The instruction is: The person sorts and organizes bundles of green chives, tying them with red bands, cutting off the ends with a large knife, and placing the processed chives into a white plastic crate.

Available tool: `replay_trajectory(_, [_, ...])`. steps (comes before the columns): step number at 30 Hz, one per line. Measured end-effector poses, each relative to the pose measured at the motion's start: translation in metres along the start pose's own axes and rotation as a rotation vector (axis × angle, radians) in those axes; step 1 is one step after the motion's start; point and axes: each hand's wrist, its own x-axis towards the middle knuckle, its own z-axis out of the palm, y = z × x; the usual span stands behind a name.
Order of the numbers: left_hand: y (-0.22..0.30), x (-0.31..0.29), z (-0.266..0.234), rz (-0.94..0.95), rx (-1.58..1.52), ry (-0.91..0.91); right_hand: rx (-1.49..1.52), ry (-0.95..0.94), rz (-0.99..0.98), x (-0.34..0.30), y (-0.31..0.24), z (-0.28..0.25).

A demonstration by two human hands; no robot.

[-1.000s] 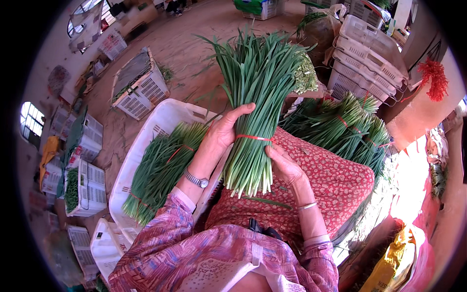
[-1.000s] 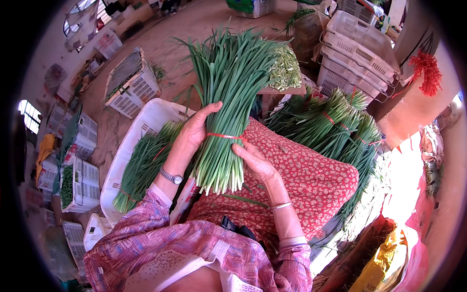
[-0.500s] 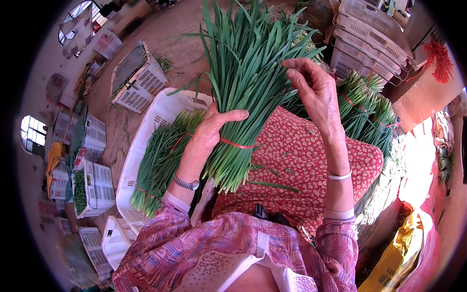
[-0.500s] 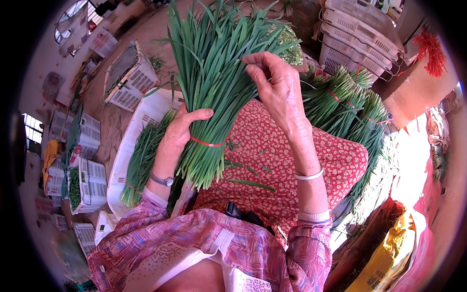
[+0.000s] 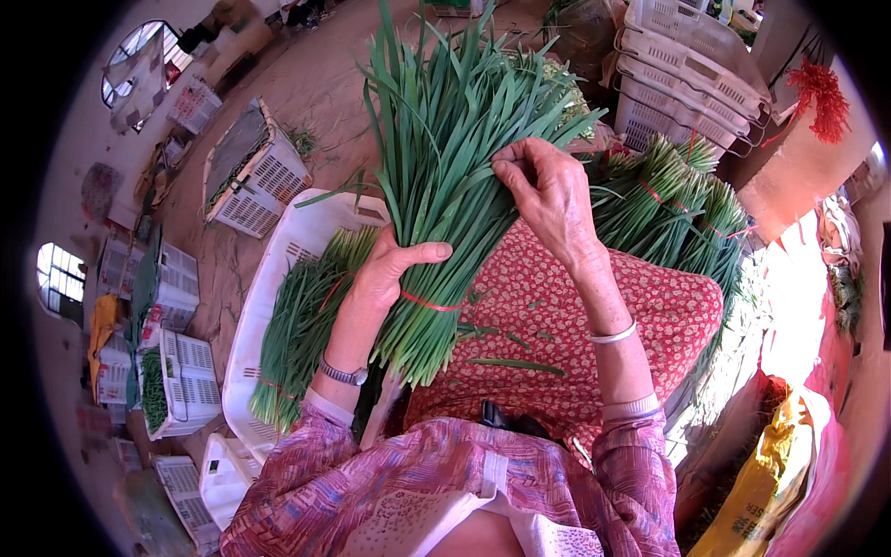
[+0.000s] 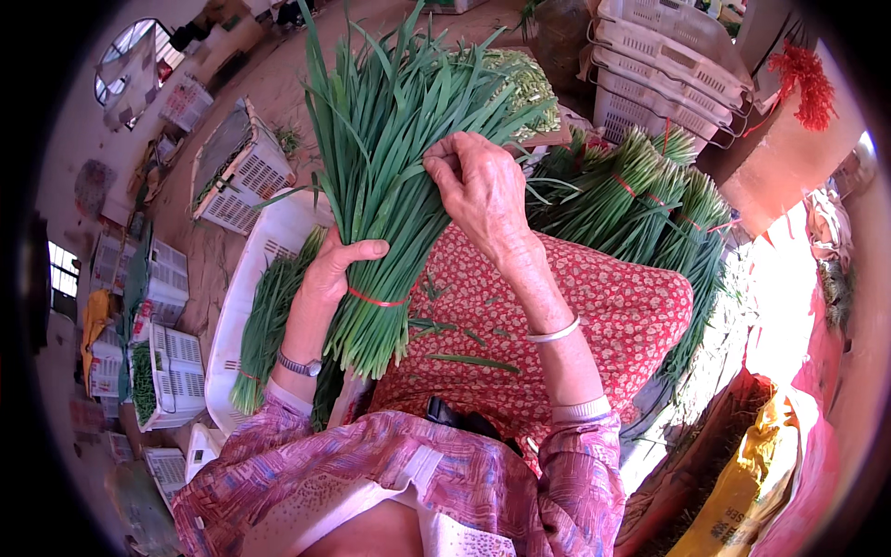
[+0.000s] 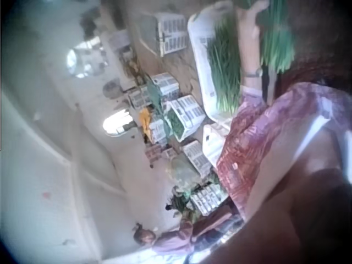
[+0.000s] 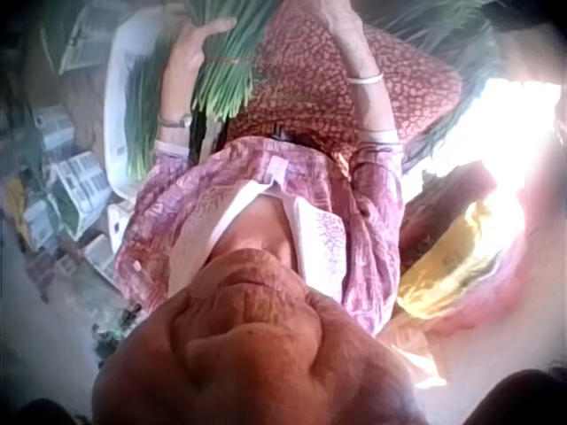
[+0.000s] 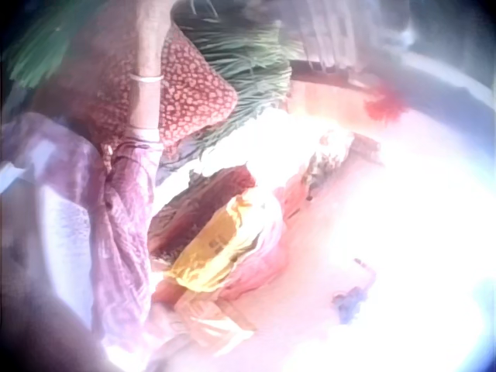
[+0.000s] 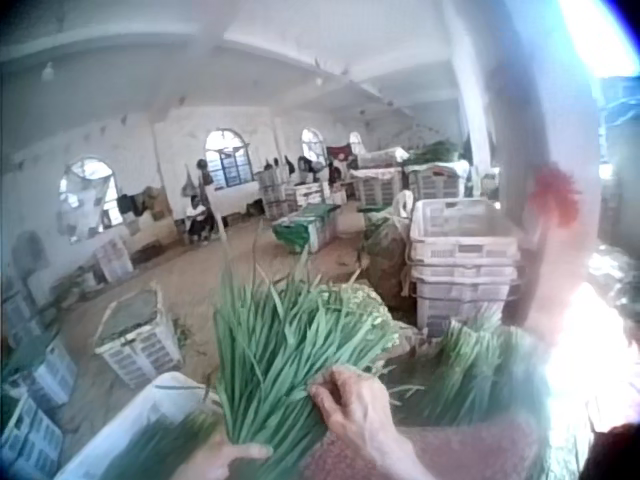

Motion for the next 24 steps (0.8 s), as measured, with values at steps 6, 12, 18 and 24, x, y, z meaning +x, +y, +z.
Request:
replay_trajectory(6, [0.002,-0.011,-0.014,-0.013,0.044,-0.014,0.606,0.402,0.355,0.009,0.008,-0.014])
replay_trajectory(12, [0.001,-0.013,-0.011,-0.094,0.12,-0.079,-0.249,0.182,-0.253,0.002,-0.014,-0.046])
replay_trajectory(18, [-0.002,-0.022,0.001,-0.039,-0.005,-0.047,-0.559,-0.06,-0.331,-0.016,0.015,-0.03])
replay_trajectory(24, [-0.006,-0.03,-0.016,-0.069,-0.009,-0.006,-0.527,-0.14,-0.341,-0.054,0.038,-0.038])
